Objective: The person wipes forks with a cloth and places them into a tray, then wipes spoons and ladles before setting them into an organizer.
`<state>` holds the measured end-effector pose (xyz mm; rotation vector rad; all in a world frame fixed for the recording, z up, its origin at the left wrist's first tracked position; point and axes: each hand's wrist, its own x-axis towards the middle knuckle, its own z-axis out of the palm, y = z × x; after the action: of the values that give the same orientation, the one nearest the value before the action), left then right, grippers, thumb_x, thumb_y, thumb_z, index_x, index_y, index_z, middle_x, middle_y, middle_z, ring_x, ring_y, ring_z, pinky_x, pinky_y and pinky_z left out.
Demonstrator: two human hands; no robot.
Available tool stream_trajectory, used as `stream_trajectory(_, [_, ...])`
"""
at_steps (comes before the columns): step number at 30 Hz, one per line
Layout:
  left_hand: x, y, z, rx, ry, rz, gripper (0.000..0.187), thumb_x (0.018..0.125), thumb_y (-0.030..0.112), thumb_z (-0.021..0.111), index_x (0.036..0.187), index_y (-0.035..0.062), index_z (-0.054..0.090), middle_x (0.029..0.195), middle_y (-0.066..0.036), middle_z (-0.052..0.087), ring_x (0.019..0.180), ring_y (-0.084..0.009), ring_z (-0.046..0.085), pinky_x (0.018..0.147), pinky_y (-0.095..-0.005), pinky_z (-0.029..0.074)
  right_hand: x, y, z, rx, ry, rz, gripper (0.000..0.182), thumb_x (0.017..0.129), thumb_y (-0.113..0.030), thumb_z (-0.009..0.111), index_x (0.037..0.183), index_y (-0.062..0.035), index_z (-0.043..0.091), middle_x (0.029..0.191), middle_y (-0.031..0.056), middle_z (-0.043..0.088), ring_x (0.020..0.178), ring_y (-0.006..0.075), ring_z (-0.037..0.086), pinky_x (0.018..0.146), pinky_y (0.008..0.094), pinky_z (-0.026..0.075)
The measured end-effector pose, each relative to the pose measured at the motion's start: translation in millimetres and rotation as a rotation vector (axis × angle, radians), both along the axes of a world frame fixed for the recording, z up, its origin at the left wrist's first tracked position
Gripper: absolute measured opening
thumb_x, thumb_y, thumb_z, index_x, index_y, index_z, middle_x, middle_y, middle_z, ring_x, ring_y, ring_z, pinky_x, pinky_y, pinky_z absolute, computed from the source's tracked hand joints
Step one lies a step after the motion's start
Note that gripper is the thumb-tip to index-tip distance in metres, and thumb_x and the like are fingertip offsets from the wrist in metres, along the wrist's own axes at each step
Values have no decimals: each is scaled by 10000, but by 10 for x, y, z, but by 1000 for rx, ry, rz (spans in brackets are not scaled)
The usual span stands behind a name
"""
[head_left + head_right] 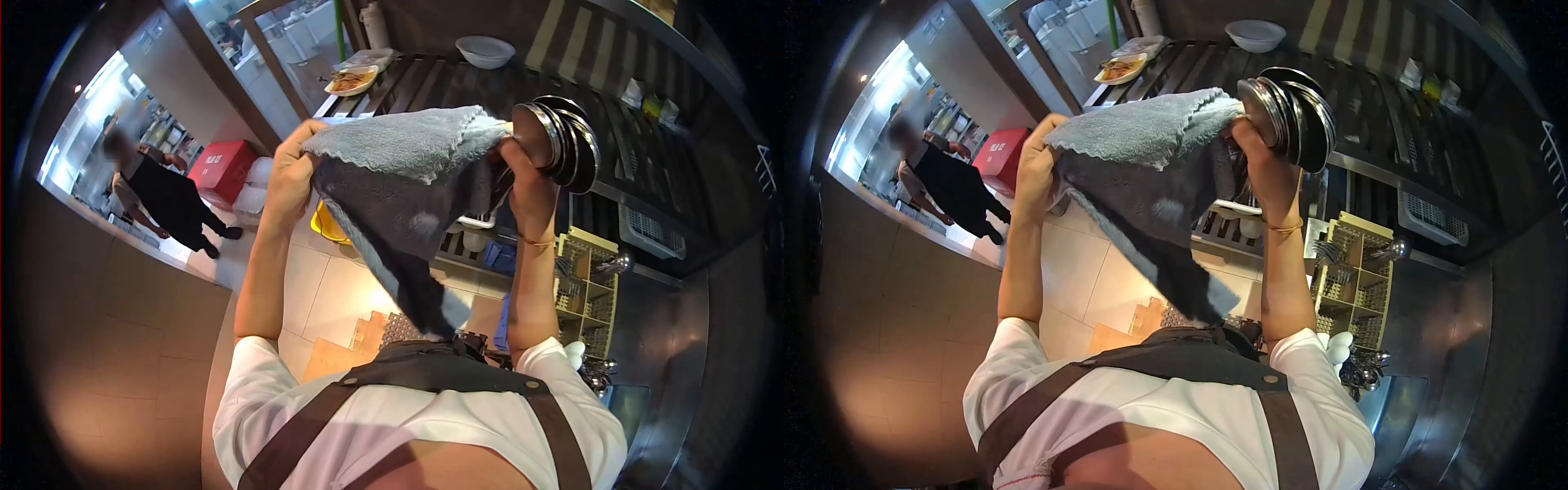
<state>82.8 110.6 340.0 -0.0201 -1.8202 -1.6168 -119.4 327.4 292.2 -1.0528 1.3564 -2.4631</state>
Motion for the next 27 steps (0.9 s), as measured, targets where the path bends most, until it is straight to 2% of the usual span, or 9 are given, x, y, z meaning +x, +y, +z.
stream_trajectory(3, [475,-175,-251,351,-46,-212,362,918,88,454,1255,-41,491,1183,-128,590,1034,-181,591,883,-284,471,256,-68,39,48,175,-93,191,844,-54,567,1006,16,638,1000,48,646,948,155,597,842,286,449])
stream_trajectory(6, [1048,-371,-448,479,11,-433,311,914,72,463,1190,-49,541,1129,-96,607,1043,-171,570,904,-293,449,430,-163,-85,93,415,-167,166,836,-57,582,970,22,640,1014,58,650,980,165,595,889,300,434])
stream_trajectory(7, [1099,-290,-605,26,157,-83,313,917,97,470,1163,-81,545,1132,-122,597,1066,-215,563,919,-342,449,501,-208,-105,87,418,-176,166,836,-57,582,970,22,640,1014,58,650,980,165,595,889,300,434])
stream_trajectory(8, [1154,-190,-567,449,193,-269,295,916,101,487,1128,-89,564,1153,-156,582,998,-252,568,890,-367,450,583,-269,-95,5,197,48,153,828,-45,592,957,19,645,1003,62,650,936,162,605,855,289,449])
stream_trajectory(9, [1167,-101,-584,497,205,-195,309,909,98,487,1150,-87,543,1132,-154,586,979,-251,570,875,-374,452,665,-316,-83,-72,-27,275,142,820,-32,601,944,17,650,992,67,650,891,158,615,821,279,463])
stream_trajectory(12, [1067,511,-786,-130,-149,318,368,890,87,485,1216,-83,479,1067,-149,598,920,-249,576,830,-392,457,912,-364,-52,127,-87,410,156,796,-23,622,945,13,655,918,66,653,750,132,611,666,246,479])
stream_trajectory(15, [846,1238,-861,-822,-447,503,445,870,76,484,1281,-79,415,1003,-144,610,862,-246,582,786,-410,463,995,-458,-227,323,-88,469,159,755,-14,667,912,7,650,819,42,647,642,100,575,522,230,439])
stream_trajectory(24, [1063,1120,-1296,-1044,-701,779,449,853,71,499,1274,-57,408,939,-123,601,809,-227,576,745,-396,448,1166,-435,-928,454,-488,565,137,747,-50,648,865,16,672,764,45,653,561,80,510,511,228,397])
stream_trajectory(27, [945,1267,-1313,-1066,-695,777,441,849,71,505,1262,-50,414,924,-116,596,797,-220,573,735,-388,442,1143,-414,-783,454,-336,624,179,770,-99,642,903,17,673,818,40,659,560,61,486,513,214,382])
